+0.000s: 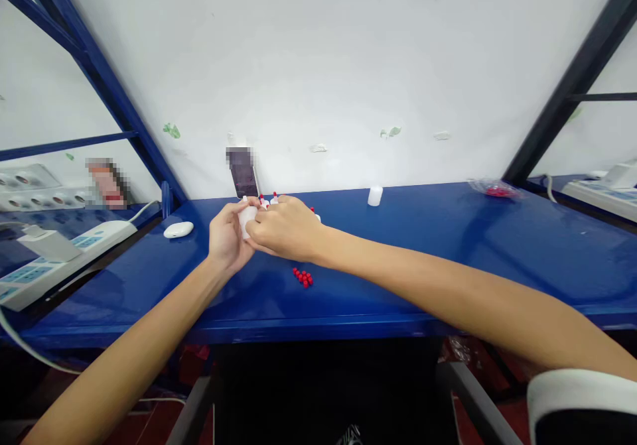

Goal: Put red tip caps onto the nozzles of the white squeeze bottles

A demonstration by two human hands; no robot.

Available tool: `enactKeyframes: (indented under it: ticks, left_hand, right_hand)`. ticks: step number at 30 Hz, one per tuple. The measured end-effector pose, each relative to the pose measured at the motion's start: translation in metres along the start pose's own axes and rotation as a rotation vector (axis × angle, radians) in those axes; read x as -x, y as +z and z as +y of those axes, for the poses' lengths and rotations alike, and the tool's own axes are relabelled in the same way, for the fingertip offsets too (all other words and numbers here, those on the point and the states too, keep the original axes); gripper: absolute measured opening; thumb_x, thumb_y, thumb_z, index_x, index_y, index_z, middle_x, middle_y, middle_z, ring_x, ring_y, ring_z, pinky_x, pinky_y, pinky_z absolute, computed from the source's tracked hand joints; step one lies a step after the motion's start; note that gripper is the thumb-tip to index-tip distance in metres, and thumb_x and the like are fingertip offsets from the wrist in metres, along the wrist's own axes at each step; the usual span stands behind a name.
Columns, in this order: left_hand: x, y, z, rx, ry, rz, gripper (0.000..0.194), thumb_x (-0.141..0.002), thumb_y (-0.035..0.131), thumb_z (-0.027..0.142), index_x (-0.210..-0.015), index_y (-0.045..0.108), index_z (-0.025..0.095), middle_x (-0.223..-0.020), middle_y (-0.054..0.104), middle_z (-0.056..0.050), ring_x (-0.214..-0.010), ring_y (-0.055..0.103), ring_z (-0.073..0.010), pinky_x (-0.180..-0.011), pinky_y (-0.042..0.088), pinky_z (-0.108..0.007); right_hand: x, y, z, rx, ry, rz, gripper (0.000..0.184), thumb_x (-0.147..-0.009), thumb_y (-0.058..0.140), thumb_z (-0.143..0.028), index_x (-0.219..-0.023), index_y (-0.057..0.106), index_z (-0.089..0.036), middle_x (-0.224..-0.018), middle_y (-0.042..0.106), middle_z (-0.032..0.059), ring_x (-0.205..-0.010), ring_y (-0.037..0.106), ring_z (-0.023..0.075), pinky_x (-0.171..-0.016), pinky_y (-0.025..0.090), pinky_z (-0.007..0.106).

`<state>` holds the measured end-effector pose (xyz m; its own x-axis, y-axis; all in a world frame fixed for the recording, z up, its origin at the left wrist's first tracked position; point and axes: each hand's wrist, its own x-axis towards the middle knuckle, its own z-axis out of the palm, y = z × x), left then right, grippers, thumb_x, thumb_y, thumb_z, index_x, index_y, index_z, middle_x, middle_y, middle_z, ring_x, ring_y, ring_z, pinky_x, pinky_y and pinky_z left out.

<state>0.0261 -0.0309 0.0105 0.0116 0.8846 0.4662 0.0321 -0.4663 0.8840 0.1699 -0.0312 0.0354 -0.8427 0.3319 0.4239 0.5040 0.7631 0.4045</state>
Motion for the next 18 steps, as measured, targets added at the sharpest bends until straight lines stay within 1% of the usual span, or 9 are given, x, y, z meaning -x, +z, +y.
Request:
enactKeyframes:
  ticks: [3,6,7,9,11,13,15,16,18]
  left_hand:
    - [0.002,0.0,0.002,0.276,-0.165,0.02,0.026,-0.084,0.048,0.042,-0.091,0.055,0.018,-0.076,0.059,-0.003,-0.067,0.06,-0.0138,-0.059,0.05,-0.025]
    - [0.002,0.004,-0.001,0.351,-0.187,0.049,0.033,-0.087,0.052,0.047,-0.105,0.056,0.019,-0.085,0.063,-0.003,-0.073,0.062,-0.0133,-0.061,0.05,-0.023]
    - [0.002,0.006,-0.003,0.349,-0.18,0.068,0.035,-0.087,0.053,0.049,-0.105,0.056,0.019,-0.086,0.064,-0.003,-0.073,0.063,-0.0133,-0.062,0.05,-0.023]
    - [0.001,0.009,-0.009,0.305,-0.157,0.102,0.038,-0.087,0.055,0.053,-0.1,0.058,0.017,-0.082,0.064,-0.003,-0.072,0.063,-0.0136,-0.064,0.051,-0.024]
    - [0.0,0.007,-0.016,0.216,-0.101,0.119,0.04,-0.087,0.056,0.055,-0.09,0.058,0.016,-0.075,0.062,-0.002,-0.068,0.062,-0.0132,-0.062,0.05,-0.024]
    - [-0.002,0.0,-0.02,0.136,-0.027,0.117,0.04,-0.087,0.056,0.056,-0.086,0.056,0.016,-0.064,0.057,0.001,-0.057,0.056,-0.0111,-0.054,0.045,-0.022]
    - [-0.004,-0.008,-0.022,0.085,0.02,0.101,0.038,-0.089,0.054,0.056,-0.087,0.055,0.018,-0.058,0.051,0.005,-0.047,0.047,-0.0092,-0.045,0.037,-0.022]
    - [-0.004,-0.012,-0.022,0.059,0.036,0.093,0.038,-0.09,0.053,0.056,-0.087,0.054,0.018,-0.057,0.049,0.005,-0.044,0.044,-0.0085,-0.042,0.034,-0.022]
    - [-0.004,-0.017,-0.021,0.008,0.064,0.076,0.039,-0.09,0.053,0.057,-0.087,0.053,0.019,-0.056,0.048,0.006,-0.041,0.041,-0.0077,-0.041,0.031,-0.022]
  right_hand:
    - [-0.004,0.002,0.004,0.04,0.001,0.025,0.032,-0.099,0.041,-0.02,-0.089,0.071,-0.013,-0.08,0.072,0.0091,-0.071,0.059,0.0176,-0.063,0.026,0.033]
    - [-0.006,0.005,0.005,0.047,0.019,0.052,0.034,-0.097,0.038,-0.011,-0.09,0.071,-0.014,-0.077,0.071,0.0085,-0.071,0.06,0.0185,-0.063,0.026,0.033]
    - [-0.006,0.007,0.003,0.044,0.028,0.059,0.034,-0.096,0.037,-0.009,-0.091,0.07,-0.014,-0.077,0.071,0.0093,-0.072,0.06,0.019,-0.063,0.026,0.034]
    - [-0.006,0.011,-0.001,0.035,0.05,0.063,0.034,-0.096,0.037,-0.009,-0.093,0.07,-0.012,-0.08,0.072,0.0113,-0.072,0.06,0.0197,-0.062,0.025,0.034]
    - [-0.003,0.013,-0.005,0.009,0.072,0.048,0.032,-0.097,0.038,-0.015,-0.094,0.069,-0.011,-0.084,0.072,0.013,-0.07,0.06,0.0198,-0.06,0.024,0.034]
    - [0.006,0.011,-0.006,-0.051,0.09,0.013,0.032,-0.098,0.041,-0.025,-0.094,0.068,-0.011,-0.084,0.072,0.0123,-0.066,0.058,0.0187,-0.058,0.022,0.033]
    - [0.023,0.006,-0.003,-0.149,0.092,-0.056,0.031,-0.097,0.043,-0.033,-0.09,0.067,-0.014,-0.078,0.07,0.0086,-0.062,0.055,0.0165,-0.057,0.022,0.032]
    - [0.033,0.002,0.0,-0.216,0.064,-0.113,0.028,-0.095,0.045,-0.032,-0.087,0.066,-0.015,-0.075,0.069,0.0063,-0.06,0.053,0.0147,-0.056,0.022,0.031]
    - [0.055,-0.005,0.007,-0.336,0.042,-0.218,0.02,-0.093,0.048,-0.028,-0.087,0.064,-0.017,-0.078,0.069,0.0036,-0.059,0.051,0.0126,-0.056,0.023,0.03]
